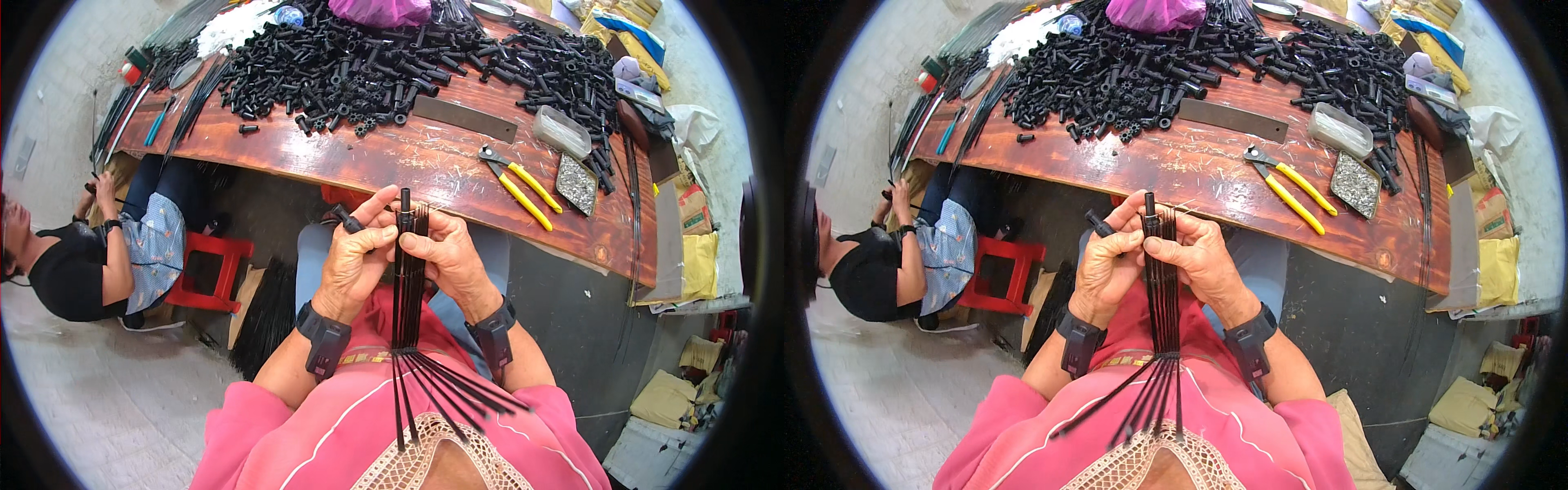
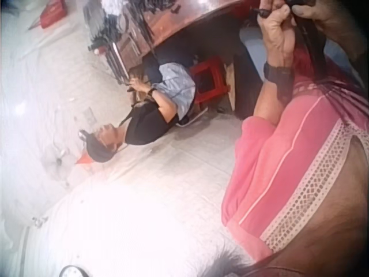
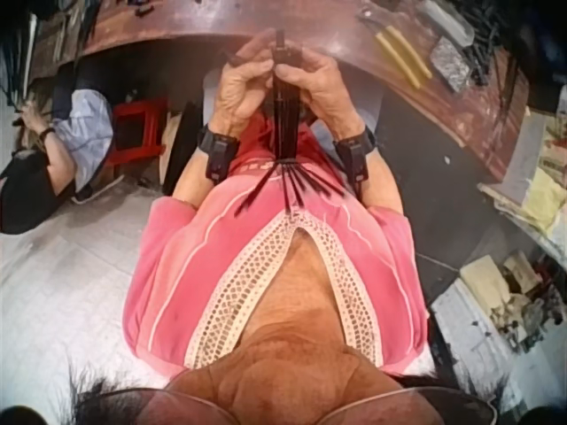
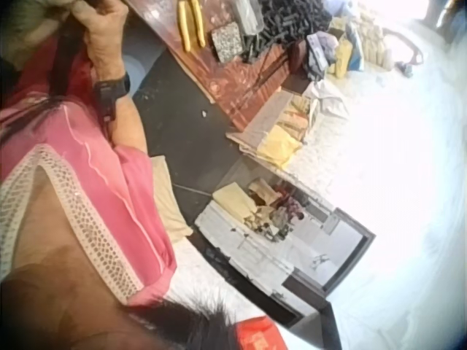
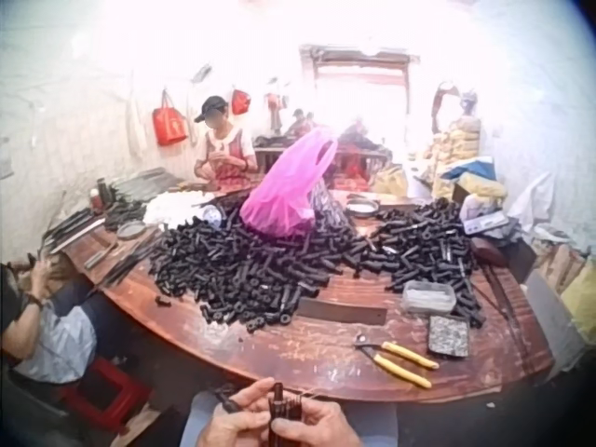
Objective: The recorder is assembling umbrella ribs and hubs at a shared work table using pliers.
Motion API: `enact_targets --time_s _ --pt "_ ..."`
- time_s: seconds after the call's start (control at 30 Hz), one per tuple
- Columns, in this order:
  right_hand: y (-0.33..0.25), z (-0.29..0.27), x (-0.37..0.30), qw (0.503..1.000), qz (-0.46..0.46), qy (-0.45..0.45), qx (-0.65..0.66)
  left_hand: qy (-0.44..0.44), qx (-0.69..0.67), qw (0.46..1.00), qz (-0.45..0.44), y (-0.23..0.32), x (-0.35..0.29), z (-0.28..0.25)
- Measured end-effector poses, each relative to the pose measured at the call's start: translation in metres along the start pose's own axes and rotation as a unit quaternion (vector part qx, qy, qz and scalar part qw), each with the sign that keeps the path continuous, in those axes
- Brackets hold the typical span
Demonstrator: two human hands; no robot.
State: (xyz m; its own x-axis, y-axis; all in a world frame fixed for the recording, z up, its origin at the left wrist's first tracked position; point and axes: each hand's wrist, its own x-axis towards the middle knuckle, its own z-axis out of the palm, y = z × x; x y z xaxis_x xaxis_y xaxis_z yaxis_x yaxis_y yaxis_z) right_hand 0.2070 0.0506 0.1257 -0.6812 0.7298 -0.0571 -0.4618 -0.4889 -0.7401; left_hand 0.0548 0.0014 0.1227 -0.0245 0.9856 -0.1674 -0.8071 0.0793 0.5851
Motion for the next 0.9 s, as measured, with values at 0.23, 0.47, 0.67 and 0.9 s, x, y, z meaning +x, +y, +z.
enact_targets --time_s 0.23,0.47,0.67,0.9 --pt "-0.004 0.001 0.0 0.999 -0.027 0.024 0.001 0.075 0.072 0.994 -0.032 0.021 -0.002 -0.014" --pt "-0.001 -0.01 -0.001 0.999 0.019 0.043 -0.025 0.038 0.128 0.99 0.045 0.061 0.018 -0.002" --pt "-0.003 -0.009 -0.005 0.997 0.038 0.035 -0.06 -0.018 0.127 0.992 0.003 0.059 0.047 0.02" --pt "-0.008 -0.003 -0.01 0.998 0.019 0.023 -0.05 -0.038 0.16 0.986 -0.017 0.047 0.055 0.031"
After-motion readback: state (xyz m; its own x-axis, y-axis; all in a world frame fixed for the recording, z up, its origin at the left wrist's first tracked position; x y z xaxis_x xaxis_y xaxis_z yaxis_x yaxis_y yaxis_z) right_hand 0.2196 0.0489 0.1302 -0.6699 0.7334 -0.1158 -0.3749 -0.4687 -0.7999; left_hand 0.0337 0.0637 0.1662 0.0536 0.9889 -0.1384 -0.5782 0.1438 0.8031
